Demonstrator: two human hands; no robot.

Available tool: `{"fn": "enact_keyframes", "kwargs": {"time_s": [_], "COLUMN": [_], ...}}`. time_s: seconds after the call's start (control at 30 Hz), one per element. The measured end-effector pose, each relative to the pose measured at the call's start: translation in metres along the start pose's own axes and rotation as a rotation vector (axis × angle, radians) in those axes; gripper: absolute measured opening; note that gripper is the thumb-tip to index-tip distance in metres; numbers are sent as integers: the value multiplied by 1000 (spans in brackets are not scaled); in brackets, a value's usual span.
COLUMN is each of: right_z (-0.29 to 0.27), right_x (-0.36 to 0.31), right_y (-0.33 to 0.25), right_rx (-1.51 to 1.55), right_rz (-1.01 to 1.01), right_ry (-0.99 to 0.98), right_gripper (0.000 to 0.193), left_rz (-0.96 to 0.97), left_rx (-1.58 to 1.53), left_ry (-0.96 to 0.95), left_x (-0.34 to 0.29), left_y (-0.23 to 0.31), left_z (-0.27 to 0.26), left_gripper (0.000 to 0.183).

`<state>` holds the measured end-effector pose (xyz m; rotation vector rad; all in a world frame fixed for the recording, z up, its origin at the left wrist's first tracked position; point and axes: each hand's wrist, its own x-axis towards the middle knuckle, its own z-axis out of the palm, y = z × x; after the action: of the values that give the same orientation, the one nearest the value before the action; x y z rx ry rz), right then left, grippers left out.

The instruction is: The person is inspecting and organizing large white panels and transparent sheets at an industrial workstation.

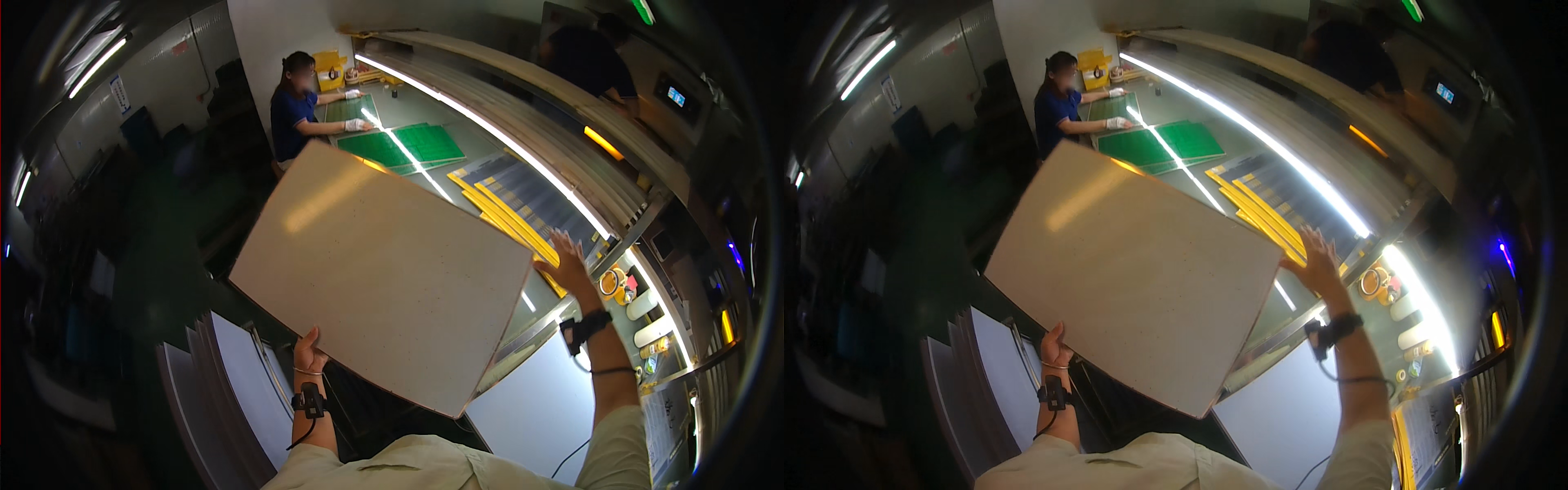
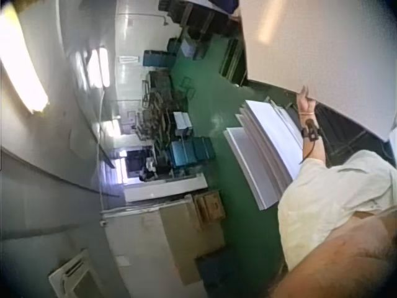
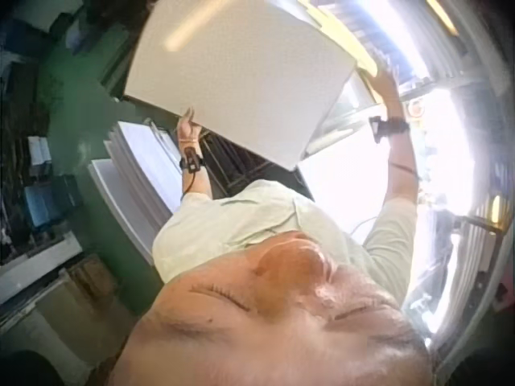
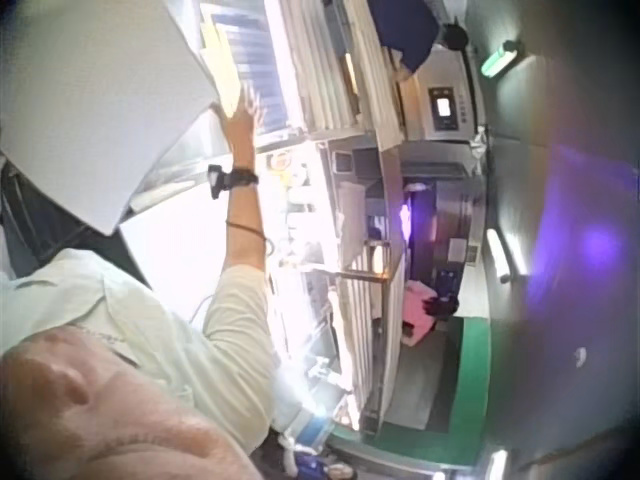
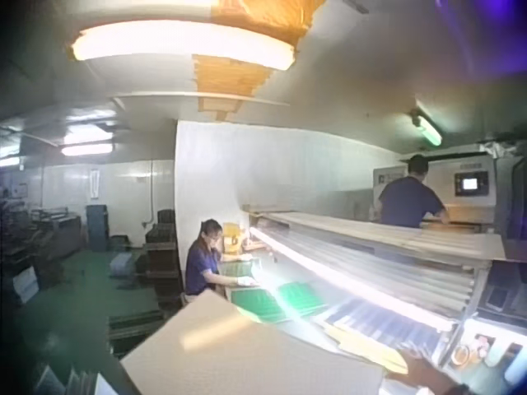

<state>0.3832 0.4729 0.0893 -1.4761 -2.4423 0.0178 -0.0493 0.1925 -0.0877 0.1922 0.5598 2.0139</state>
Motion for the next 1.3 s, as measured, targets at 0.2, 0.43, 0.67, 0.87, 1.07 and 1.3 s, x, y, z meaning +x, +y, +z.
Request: {"fn": "enact_keyframes", "kwargs": {"time_s": [0.2,0.43,0.67,0.87,1.07,1.3], "right_z": [-122,-170,-153,28,105,123], "right_x": [54,10,-18,-70,-109,-89], "right_y": [9,-58,-140,-178,-185,-206], "right_rx": [236,806,193,-258,118,-44], "right_rz": [-63,-277,-317,-491,-288,-355], "right_ry": [-504,-236,111,50,-204,-353], "right_gripper": [81,36,13,36,41,9], "left_rz": [60,55,107,-192,-207,-199], "left_rx": [-56,-188,497,-538,-490,-537], "left_ry": [-377,-552,-255,-341,121,70], "left_x": [55,158,159,24,14,-1], "left_y": [3,-3,-50,-127,-155,-147], "left_z": [56,129,176,192,127,86], "left_gripper": [39,44,75,92,86,80]}}
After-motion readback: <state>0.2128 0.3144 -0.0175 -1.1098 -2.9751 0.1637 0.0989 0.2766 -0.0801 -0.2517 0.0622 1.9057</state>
